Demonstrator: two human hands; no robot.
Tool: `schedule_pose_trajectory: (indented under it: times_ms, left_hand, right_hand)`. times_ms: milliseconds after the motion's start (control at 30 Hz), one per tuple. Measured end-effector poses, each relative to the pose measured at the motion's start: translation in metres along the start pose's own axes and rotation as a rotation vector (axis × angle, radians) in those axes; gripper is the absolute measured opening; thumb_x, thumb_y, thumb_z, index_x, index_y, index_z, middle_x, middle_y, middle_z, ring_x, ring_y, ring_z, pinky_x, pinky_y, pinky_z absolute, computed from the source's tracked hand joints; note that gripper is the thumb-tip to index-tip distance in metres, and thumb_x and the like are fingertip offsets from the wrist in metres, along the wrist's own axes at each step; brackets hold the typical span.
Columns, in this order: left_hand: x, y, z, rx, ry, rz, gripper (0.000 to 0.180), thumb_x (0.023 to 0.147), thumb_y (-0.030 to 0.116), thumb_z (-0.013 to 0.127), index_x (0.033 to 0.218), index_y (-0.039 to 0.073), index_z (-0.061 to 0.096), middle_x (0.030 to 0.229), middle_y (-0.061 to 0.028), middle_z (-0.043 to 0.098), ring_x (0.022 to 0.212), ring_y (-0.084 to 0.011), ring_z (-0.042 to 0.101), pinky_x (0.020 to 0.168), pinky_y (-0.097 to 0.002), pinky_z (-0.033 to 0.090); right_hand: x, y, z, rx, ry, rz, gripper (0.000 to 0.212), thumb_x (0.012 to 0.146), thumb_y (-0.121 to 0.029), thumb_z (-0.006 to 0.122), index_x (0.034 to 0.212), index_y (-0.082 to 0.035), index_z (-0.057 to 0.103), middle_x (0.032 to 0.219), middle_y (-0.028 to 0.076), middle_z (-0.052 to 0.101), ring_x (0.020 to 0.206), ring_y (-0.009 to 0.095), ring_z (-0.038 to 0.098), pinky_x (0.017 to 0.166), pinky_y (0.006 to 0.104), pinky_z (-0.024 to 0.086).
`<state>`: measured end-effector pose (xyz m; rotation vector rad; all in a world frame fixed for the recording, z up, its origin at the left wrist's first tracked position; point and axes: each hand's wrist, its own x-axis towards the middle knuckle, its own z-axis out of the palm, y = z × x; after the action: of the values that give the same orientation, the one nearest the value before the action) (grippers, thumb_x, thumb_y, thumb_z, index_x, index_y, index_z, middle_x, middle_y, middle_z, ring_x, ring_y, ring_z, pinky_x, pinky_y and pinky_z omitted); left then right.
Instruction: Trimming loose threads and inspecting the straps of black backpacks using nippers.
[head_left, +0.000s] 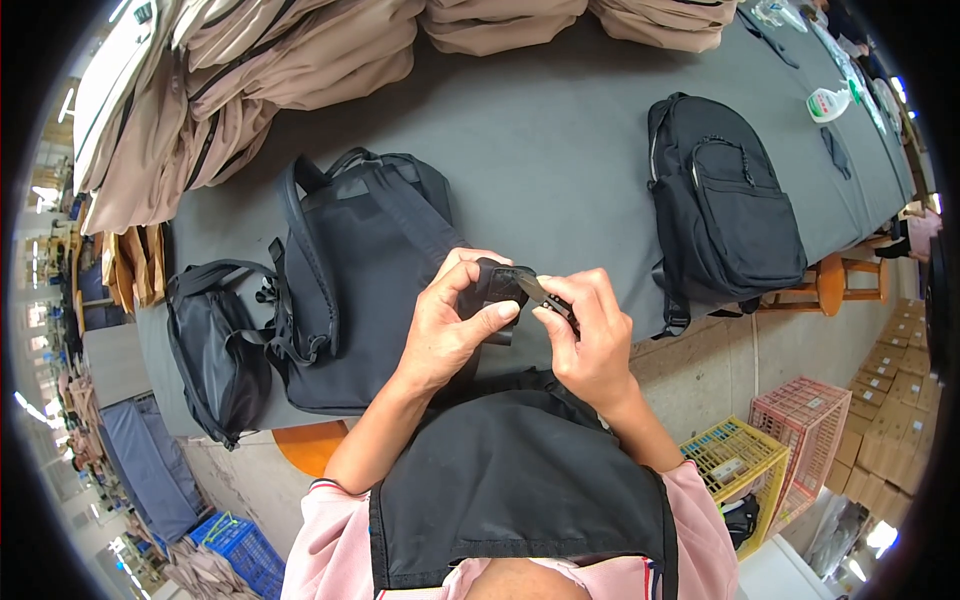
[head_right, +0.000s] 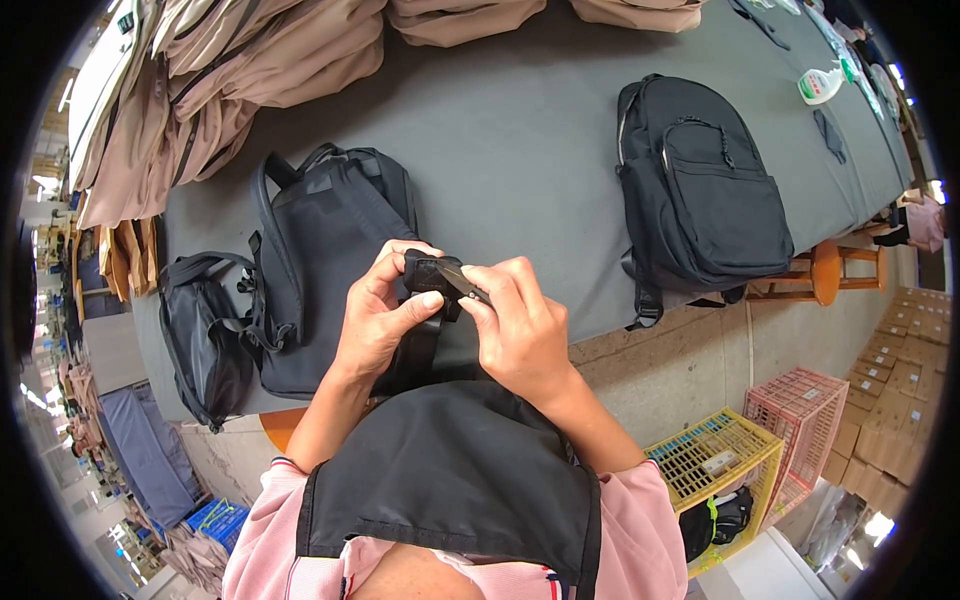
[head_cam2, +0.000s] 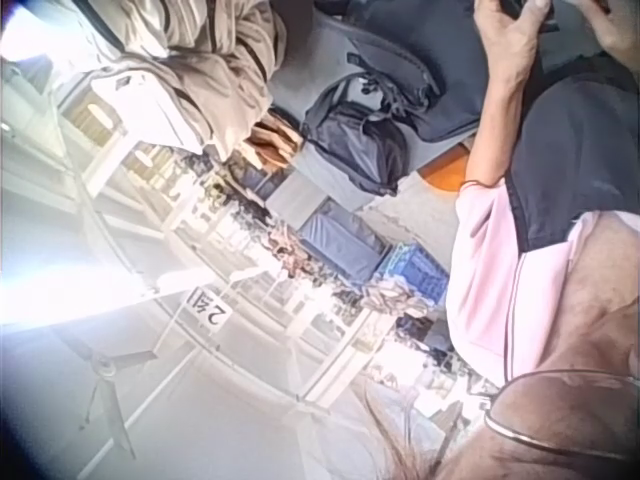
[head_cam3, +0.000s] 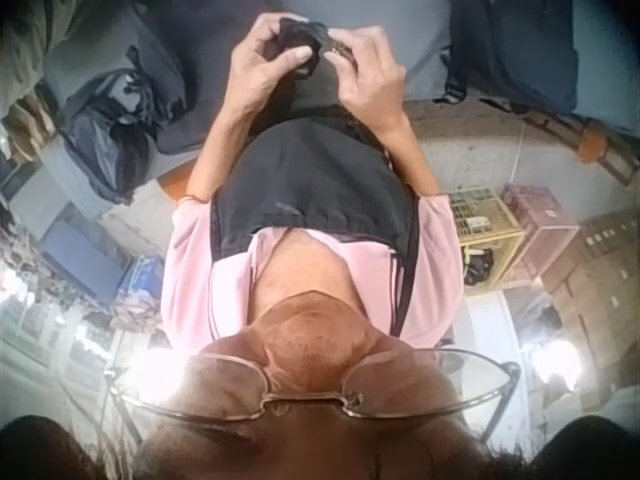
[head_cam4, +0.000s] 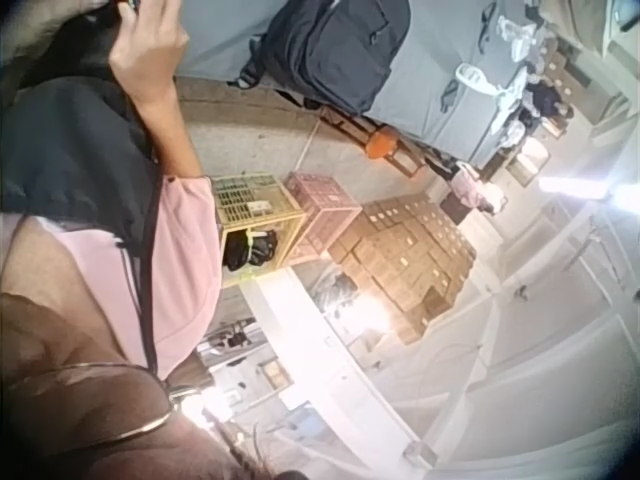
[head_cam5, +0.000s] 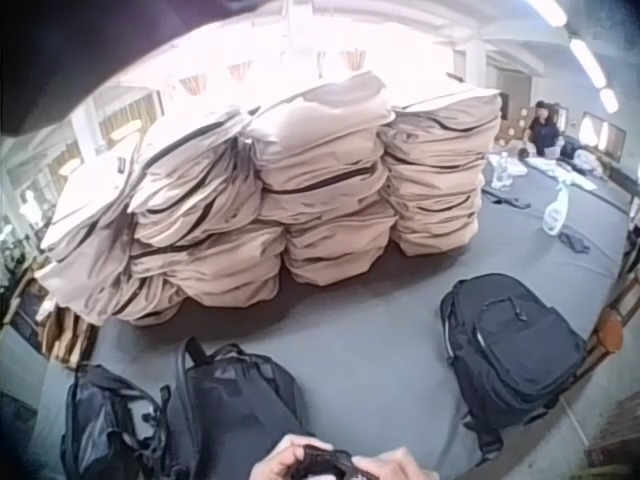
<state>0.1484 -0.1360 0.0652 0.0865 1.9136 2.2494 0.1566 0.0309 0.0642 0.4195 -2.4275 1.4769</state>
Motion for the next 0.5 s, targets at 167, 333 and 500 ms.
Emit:
schedule_pose_trajectory:
  times_ms: [167,333,500]
  left_hand:
    - [0.0,-0.004,-0.007,0.037,-0.013,0.036,0.022,0.079,0.009,0.07,0.096,0.0,0.059,0.105,-0.0036,0.051,0.094,-0.0121,0.051,0.08,-0.0253,0.046]
    - [0.007,0.009,0.001,0.141,-0.002,0.034,0.029,0.077,0.009,0.069,0.1,-0.003,0.057,0.106,-0.0086,0.053,0.097,-0.0169,0.053,0.082,-0.0275,0.045]
    - [-0.007,0.015,0.012,0.476,0.339,0.246,0.018,0.08,-0.002,0.051,0.096,-0.004,0.059,0.11,-0.0136,0.054,0.108,-0.0234,0.049,0.096,-0.0322,0.036]
  right_hand:
    - [0.005,-0.003,0.0,-0.204,0.001,-0.149,0.026,0.074,0.003,0.066,0.099,-0.003,0.06,0.081,0.01,0.056,0.058,0.021,0.058,0.049,0.03,0.046]
    - [0.003,-0.005,-0.009,-0.089,0.135,-0.089,0.029,0.074,-0.003,0.068,0.102,-0.006,0.059,0.087,0.009,0.058,0.068,0.027,0.06,0.055,0.034,0.049]
    - [0.005,0.0,-0.007,0.385,-0.013,0.219,0.019,0.083,0.001,0.06,0.101,-0.002,0.058,0.09,0.006,0.053,0.066,0.011,0.054,0.058,0.0237,0.044]
